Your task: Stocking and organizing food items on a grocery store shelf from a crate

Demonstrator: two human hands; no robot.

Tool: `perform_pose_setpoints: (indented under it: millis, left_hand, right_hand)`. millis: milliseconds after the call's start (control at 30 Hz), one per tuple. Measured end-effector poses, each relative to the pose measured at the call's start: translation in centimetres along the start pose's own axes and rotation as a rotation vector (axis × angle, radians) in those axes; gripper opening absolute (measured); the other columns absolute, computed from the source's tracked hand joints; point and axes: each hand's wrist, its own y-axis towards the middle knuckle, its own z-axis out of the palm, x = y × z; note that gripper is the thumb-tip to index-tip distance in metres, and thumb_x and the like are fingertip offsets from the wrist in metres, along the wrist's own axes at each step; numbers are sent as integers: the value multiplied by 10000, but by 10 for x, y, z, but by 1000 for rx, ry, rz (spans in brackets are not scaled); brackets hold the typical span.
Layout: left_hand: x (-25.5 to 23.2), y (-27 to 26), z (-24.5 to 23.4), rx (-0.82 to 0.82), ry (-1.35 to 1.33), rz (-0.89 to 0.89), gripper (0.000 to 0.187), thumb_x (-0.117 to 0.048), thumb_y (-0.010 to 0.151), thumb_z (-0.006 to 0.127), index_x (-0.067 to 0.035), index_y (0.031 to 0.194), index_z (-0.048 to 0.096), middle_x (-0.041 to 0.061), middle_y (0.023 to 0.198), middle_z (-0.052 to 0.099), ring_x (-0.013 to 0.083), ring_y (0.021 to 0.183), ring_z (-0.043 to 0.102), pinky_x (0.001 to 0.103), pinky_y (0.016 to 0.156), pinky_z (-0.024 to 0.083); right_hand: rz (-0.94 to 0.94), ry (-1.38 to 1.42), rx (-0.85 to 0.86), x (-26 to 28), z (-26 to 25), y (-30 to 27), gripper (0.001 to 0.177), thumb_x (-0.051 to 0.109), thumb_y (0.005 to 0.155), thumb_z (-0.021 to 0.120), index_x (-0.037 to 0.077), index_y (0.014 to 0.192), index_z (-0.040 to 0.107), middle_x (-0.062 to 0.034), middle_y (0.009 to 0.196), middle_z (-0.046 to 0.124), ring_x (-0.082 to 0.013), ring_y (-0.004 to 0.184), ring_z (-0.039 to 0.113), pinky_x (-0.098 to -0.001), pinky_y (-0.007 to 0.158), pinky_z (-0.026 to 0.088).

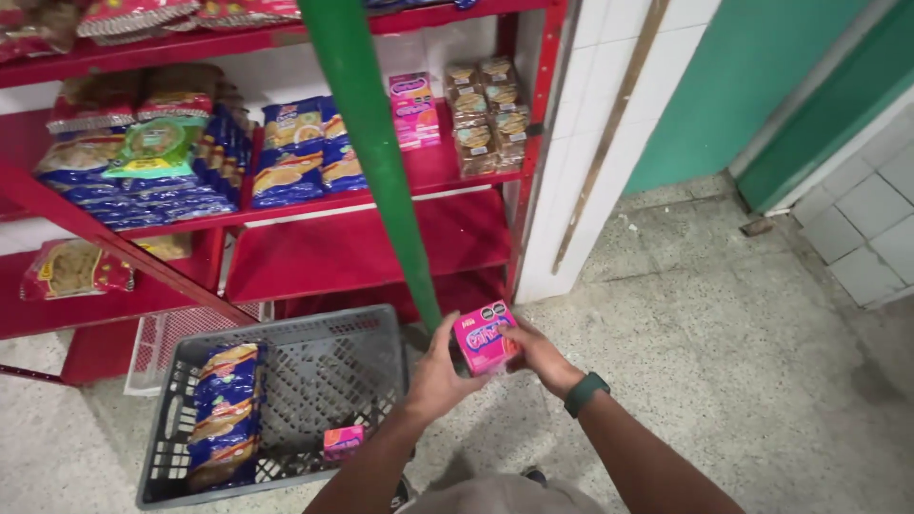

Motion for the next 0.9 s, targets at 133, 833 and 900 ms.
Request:
perform_pose_setpoints:
  millis: [133,833,900]
  left_hand:
    - [-16,4,18,-4,0,-21,1125,-349,707,890,-344,1615,226,140,1582,454,422,1413,478,543,1204,404]
    - [-38,126,99,-485,-933,-157,840,-379,872,812,-184,1565,379,267,1343,575,353,1161,670,464,887,621]
    - [-45,142,97,-566,-957,-192,888,-373,832,847,-223,1558,358,199,1250,603,285,1109,678,417,865,637]
  right_hand:
    - [-21,-13,6,2,-24,13,793,456,864,751,95,1521,491,-268,1279,582,-274,679,690,-390,641,629]
    - [-203,79,-114,124,-3,27,717,454,959,649,65,1530,458,-285,1453,499,-426,1377,461,-538,1164,362]
    - [-227,17,-113,146,7,24,677,451,969,615,98,1527,464,-265,1521,466,-405,1457,388,-526,1221,270]
